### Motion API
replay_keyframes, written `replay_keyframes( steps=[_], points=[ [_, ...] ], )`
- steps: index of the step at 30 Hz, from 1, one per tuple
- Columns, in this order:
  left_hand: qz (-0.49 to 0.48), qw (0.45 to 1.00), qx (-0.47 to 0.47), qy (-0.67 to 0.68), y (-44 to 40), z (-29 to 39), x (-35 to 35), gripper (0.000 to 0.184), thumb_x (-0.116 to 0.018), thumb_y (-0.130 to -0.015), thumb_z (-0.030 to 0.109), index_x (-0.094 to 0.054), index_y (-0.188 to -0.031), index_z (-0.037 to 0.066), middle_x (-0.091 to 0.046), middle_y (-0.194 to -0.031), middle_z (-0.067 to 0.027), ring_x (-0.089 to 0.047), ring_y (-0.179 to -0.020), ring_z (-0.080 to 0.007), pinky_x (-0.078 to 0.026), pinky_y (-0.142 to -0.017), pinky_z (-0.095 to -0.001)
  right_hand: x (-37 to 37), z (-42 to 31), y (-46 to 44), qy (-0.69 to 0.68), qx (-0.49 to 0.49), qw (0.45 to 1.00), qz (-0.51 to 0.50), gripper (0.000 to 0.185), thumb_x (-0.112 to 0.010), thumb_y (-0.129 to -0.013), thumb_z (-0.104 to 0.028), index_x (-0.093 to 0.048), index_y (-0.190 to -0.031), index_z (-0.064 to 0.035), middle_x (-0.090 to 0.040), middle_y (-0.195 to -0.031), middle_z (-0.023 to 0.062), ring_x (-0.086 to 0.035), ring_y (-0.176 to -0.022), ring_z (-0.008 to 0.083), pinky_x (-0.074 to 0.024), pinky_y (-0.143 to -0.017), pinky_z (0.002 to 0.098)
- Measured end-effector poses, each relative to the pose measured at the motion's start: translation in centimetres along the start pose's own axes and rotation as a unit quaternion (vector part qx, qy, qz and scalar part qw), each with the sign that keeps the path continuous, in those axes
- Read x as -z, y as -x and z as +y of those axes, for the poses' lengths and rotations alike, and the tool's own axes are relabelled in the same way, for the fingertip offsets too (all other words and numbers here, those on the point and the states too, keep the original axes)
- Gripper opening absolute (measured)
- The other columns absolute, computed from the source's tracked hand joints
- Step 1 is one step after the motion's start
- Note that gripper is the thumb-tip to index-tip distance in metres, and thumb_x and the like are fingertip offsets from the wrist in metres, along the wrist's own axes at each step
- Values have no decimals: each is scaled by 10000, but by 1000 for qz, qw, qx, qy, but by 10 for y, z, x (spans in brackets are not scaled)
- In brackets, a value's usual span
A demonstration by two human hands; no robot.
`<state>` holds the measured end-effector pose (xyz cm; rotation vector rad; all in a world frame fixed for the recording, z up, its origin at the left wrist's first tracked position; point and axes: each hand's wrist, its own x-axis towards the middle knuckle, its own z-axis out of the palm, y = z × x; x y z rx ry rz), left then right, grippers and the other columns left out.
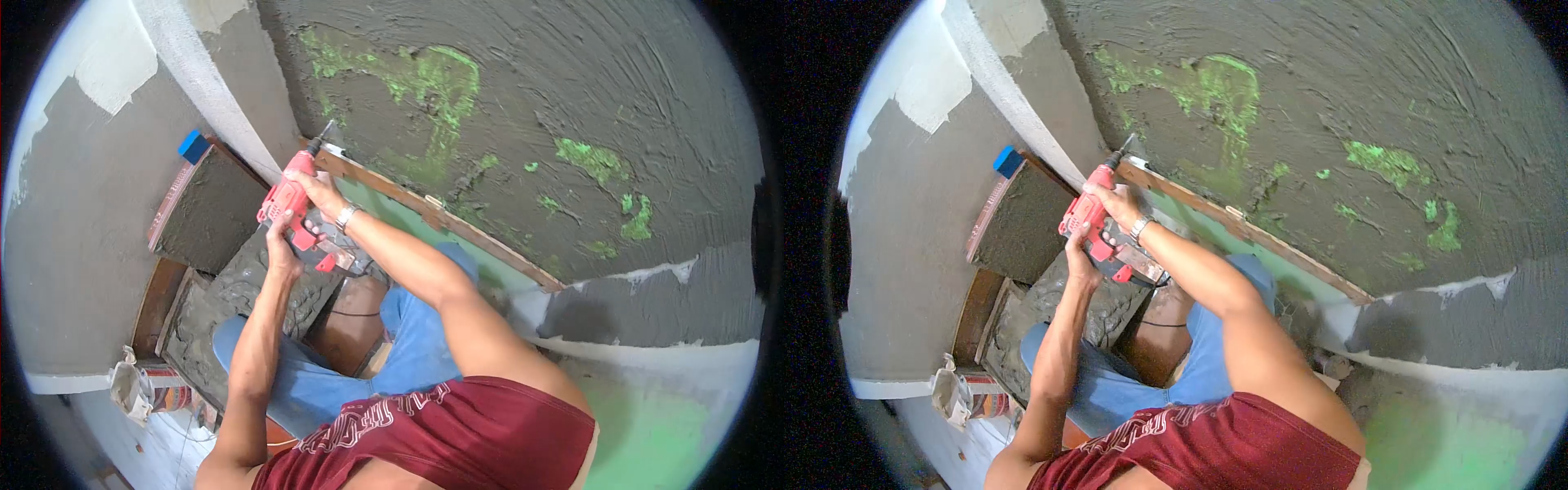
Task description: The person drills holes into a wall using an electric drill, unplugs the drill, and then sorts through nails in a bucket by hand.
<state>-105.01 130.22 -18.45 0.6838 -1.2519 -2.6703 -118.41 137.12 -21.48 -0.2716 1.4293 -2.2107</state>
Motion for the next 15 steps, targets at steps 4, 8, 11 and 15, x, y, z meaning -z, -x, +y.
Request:
replay_keyframes(
  steps=[4,8,11,15],
  points=[
    [-61,998,23,5,13,10,46,453,-573,-904,396,-598,-1181,38,-676,-912,-110,-686,-802,-266,-602,-752,-446,-25,6,25,35,-54,998,-8,464,-821,-764,-478,-723,-880,-40,-709,-824,58,-653,-718,140,-532,-666,336],
    [-22,998,-38,-54,69,10,50,644,-562,-911,439,-506,-1394,16,-680,-1172,-200,-704,-1002,-333,-595,-839,-466,-58,15,56,9,-25,997,-76,543,-794,-781,-502,-657,-1056,-54,-694,-890,88,-644,-758,161,-550,-668,386],
    [1,997,-64,-32,97,3,60,667,-583,-888,442,-507,-1391,11,-689,-1160,-204,-710,-987,-327,-598,-762,-438,-65,-23,101,22,-62,994,-93,427,-832,-748,-441,-682,-874,-61,-707,-829,84,-645,-707,171,-540,-693,380],
    [-68,992,-34,-99,107,2,46,681,-645,-809,422,-540,-1335,2,-723,-1051,-178,-727,-848,-302,-547,-572,-371,-56,-31,116,-16,13,996,-82,420,-850,-748,-406,-680,-909,-58,-698,-829,57,-654,-722,155,-544,-705,341]
  ],
)
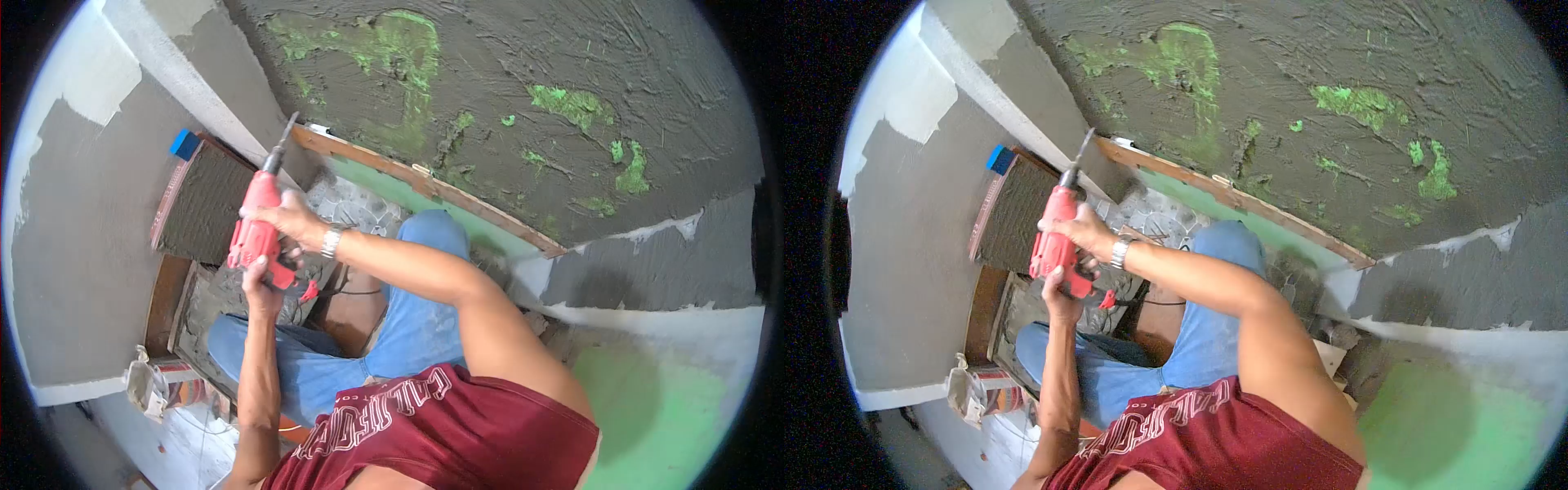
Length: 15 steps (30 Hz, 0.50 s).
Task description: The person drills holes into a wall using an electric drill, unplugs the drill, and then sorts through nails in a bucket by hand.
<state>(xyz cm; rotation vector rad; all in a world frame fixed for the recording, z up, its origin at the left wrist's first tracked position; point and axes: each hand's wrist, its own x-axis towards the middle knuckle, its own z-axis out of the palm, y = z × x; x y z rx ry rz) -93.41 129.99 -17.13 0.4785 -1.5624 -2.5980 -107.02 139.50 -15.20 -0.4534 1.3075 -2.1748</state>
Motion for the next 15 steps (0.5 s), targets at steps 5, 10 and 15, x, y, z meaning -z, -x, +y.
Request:
replay_keyframes(
  steps=[5,10,15],
  points=[
    [13,986,-167,5,-1,-41,-73,601,-694,-779,299,-561,-1257,-40,-692,-1001,-150,-711,-797,-271,-590,-711,-396,43,-47,59,28,8,998,53,349,-792,-832,-337,-692,-973,-34,-713,-893,54,-677,-778,138,-555,-752,308],
    [-109,989,-97,-4,19,-51,-86,627,-695,-779,258,-515,-1310,-22,-672,-1088,-151,-706,-820,-248,-580,-746,-368,79,-35,90,22,20,996,89,354,-758,-864,-316,-685,-1022,-8,-711,-974,67,-681,-869,137,-547,-812,308],
    [-100,991,-89,2,9,-62,-83,592,-681,-803,237,-512,-1311,-16,-662,-1068,-129,-705,-831,-225,-584,-762,-355,89,-28,90,0,-27,995,93,396,-743,-867,-358,-671,-1049,-13,-700,-985,76,-680,-877,148,-547,-807,313]
  ],
)
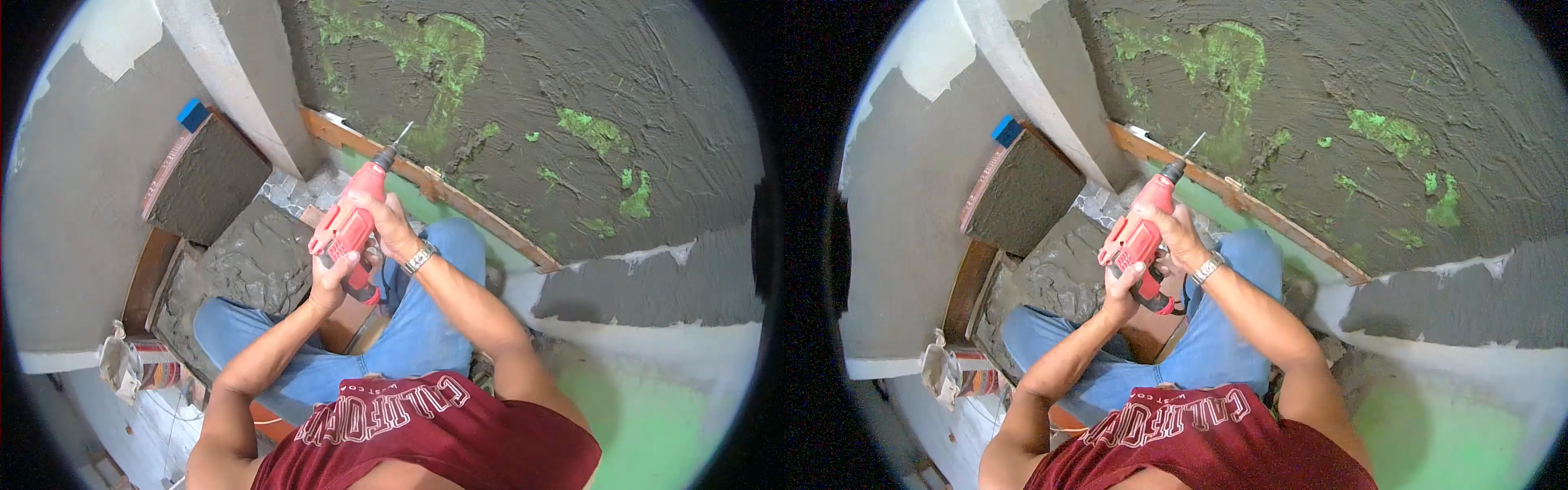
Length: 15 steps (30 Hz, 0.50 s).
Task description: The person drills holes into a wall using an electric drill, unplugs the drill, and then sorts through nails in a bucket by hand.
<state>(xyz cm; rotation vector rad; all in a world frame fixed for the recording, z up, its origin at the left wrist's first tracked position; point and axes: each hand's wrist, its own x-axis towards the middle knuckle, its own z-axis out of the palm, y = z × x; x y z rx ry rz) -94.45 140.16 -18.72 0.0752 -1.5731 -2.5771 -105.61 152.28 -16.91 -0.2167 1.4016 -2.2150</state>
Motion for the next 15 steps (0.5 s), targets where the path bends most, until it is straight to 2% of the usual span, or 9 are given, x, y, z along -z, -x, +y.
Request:
replay_keyframes(
  steps=[4,6,9,12,15],
  points=[
    [29,999,3,13,-1,14,-25,579,-651,-802,186,-510,-1322,-26,-666,-1054,-127,-705,-828,-217,-592,-765,-352,1,-9,3,-8,-71,997,11,443,-731,-871,-419,-652,-1075,-34,-687,-935,67,-678,-829,145,-545,-759,303],
    [15,999,23,18,-2,10,-21,588,-643,-795,179,-507,-1329,-27,-665,-1059,-129,-705,-831,-218,-593,-764,-354,7,-1,-1,-4,-70,997,10,448,-721,-884,-429,-649,-1081,-34,-689,-943,63,-675,-844,142,-551,-760,310],
    [74,996,-22,48,-7,16,-34,584,-639,-779,182,-516,-1313,-20,-665,-1040,-125,-700,-825,-210,-592,-758,-345,9,9,-6,-25,-62,998,19,442,-716,-891,-428,-651,-1079,-33,-691,-952,62,-677,-859,144,-554,-772,315],
    [39,999,11,13,-10,21,-25,582,-635,-769,187,-519,-1303,-11,-667,-1015,-117,-687,-797,-198,-586,-734,-335,7,8,-8,-29,-58,998,26,434,-715,-896,-419,-654,-1082,-31,-695,-971,67,-679,-868,151,-555,-787,322],
    [4,999,35,6,-16,14,-12,839,-660,-763,206,-314,-1509,39,-613,-1207,-145,-669,-923,-218,-607,-730,-371,5,10,-10,-31,-48,997,54,438,-715,-895,-415,-655,-1091,-28,-699,-987,73,-682,-879,157,-554,-800,326]
  ],
)
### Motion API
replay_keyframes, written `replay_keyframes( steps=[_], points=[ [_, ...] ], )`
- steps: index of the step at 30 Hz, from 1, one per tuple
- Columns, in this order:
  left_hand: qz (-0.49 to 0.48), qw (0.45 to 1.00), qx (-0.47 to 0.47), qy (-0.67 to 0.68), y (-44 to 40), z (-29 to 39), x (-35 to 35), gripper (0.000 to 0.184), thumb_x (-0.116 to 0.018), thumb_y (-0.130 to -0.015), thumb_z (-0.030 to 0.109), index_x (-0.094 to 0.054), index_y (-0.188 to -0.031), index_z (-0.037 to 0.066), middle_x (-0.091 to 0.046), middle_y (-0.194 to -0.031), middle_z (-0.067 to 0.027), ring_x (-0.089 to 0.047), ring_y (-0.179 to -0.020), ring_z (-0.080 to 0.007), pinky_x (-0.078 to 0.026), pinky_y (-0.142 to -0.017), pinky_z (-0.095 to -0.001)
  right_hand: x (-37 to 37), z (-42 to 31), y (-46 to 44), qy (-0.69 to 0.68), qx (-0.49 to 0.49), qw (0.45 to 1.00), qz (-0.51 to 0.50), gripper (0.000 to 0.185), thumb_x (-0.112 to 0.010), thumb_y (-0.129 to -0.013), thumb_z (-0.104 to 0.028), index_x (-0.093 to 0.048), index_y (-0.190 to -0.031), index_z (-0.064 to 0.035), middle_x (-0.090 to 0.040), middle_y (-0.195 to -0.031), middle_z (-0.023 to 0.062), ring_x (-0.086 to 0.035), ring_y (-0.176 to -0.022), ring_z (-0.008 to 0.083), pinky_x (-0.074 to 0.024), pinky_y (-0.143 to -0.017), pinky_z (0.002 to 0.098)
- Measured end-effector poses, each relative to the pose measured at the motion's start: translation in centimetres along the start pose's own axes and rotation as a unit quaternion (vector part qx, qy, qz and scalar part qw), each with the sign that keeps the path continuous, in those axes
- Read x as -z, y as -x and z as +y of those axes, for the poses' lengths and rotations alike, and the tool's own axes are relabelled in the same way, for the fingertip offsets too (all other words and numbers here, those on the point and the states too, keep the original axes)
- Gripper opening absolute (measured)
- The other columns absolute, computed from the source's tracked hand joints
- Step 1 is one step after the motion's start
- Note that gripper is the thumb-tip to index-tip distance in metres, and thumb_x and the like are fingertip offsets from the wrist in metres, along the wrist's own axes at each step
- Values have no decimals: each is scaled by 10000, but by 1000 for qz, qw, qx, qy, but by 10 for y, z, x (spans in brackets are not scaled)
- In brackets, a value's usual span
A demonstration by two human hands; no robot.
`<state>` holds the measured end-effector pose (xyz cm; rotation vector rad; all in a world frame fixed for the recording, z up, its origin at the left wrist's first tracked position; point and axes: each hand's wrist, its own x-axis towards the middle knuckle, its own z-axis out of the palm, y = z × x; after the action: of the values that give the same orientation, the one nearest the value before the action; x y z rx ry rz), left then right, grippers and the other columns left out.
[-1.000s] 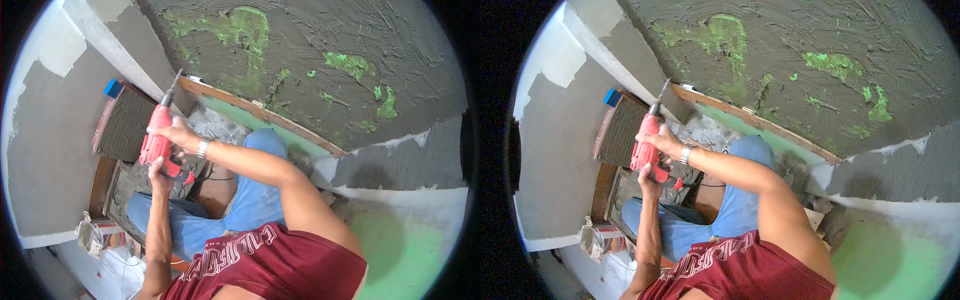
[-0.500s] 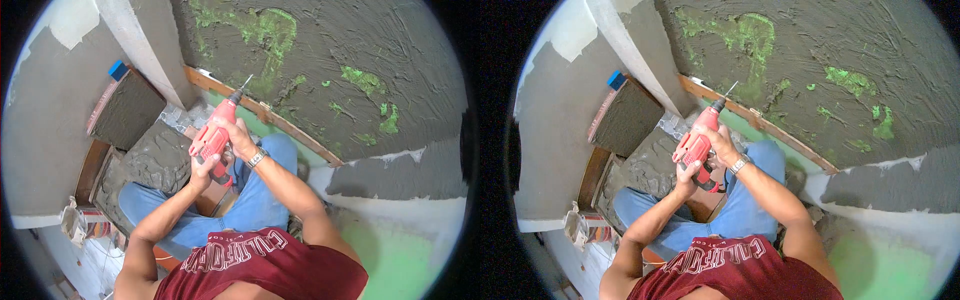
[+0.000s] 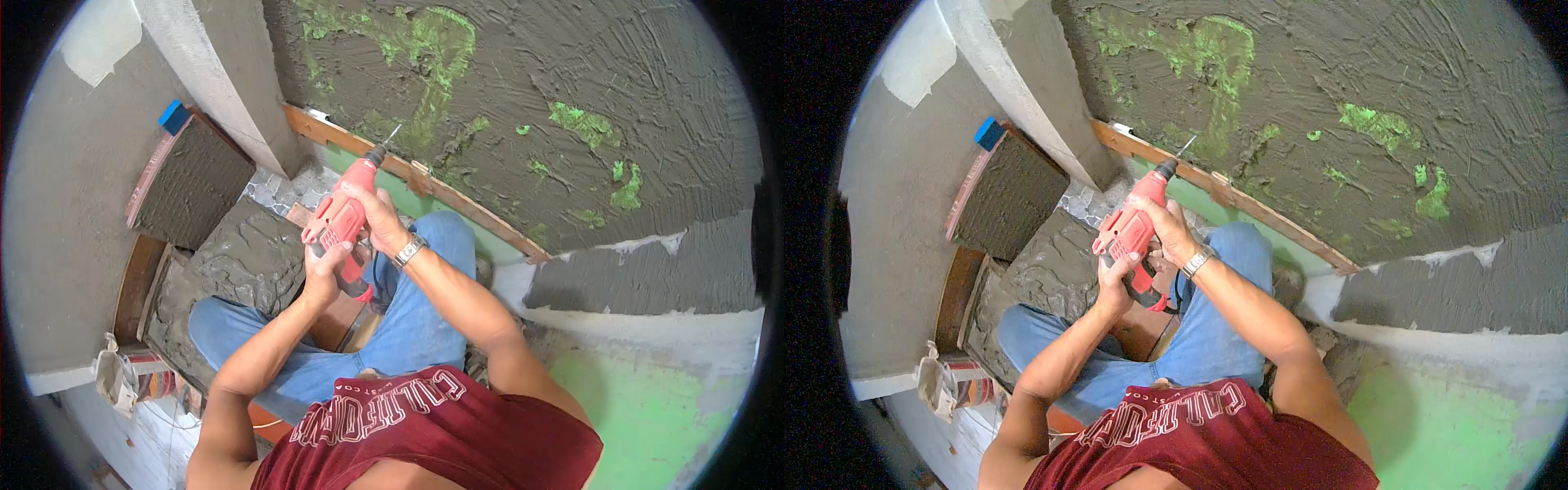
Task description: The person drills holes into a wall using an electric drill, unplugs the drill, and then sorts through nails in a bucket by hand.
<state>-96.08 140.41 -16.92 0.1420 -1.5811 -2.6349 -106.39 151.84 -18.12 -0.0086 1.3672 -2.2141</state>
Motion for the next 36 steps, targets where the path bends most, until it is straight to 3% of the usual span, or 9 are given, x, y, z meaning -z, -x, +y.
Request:
replay_keyframes(
  steps=[3,6,9,12,15,17,29,36],
  points=[
    [-11,1000,18,14,-4,-3,0,847,-657,-767,203,-303,-1519,40,-612,-1214,-142,-667,-919,-213,-603,-697,-360,2,-1,0,1,8,1000,16,438,-725,-885,-413,-659,-1080,-26,-702,-971,79,-685,-861,162,-557,-783,330],
    [25,999,18,20,-3,5,-14,563,-636,-762,180,-529,-1283,-2,-675,-968,-113,-662,-730,-180,-566,-671,-325,2,-2,0,-10,21,999,29,418,-740,-868,-403,-669,-1039,-29,-702,-927,84,-685,-807,165,-563,-729,334],
    [4,1000,27,15,-7,0,-9,853,-659,-766,202,-309,-1524,28,-627,-1193,-139,-668,-922,-213,-592,-683,-348,1,-7,1,-13,11,999,41,403,-736,-872,-389,-670,-1025,-22,-700,-921,80,-683,-806,162,-561,-734,334],
    [-4,1000,23,-10,-7,-6,-9,838,-663,-761,195,-331,-1506,4,-631,-1180,-136,-665,-946,-212,-578,-684,-333,3,-10,5,-5,5,999,44,385,-732,-872,-373,-668,-1017,-22,-698,-913,73,-680,-804,157,-558,-744,333],
    [45,998,-33,-22,-5,-7,-22,521,-631,-779,127,-533,-1269,-20,-674,-966,-99,-658,-726,-175,-561,-660,-311,7,-11,5,15,0,999,45,376,-731,-867,-362,-667,-1013,-22,-696,-905,67,-676,-797,155,-555,-749,327],
    [45,998,-48,-3,-7,-9,-27,470,-655,-822,115,-541,-1256,-25,-676,-952,-100,-656,-707,-170,-556,-630,-303,13,-6,1,10,7,999,50,375,-732,-862,-358,-667,-1011,-20,-696,-902,64,-675,-793,154,-552,-744,322],
    [43,999,0,-8,-3,-33,-21,317,-667,-873,70,-582,-1161,-32,-682,-895,-98,-654,-664,-157,-542,-629,-294,26,-7,0,36,6,999,40,369,-720,-846,-360,-662,-1022,-41,-682,-889,46,-655,-774,153,-534,-721,310],
    [44,998,23,-44,-2,-38,-18,278,-658,-885,138,-597,-1105,-21,-669,-793,-83,-652,-653,-171,-527,-601,-300,24,-10,0,14,26,998,53,392,-746,-814,-394,-703,-967,-36,-701,-863,48,-666,-782,142,-535,-739,305]
  ],
)
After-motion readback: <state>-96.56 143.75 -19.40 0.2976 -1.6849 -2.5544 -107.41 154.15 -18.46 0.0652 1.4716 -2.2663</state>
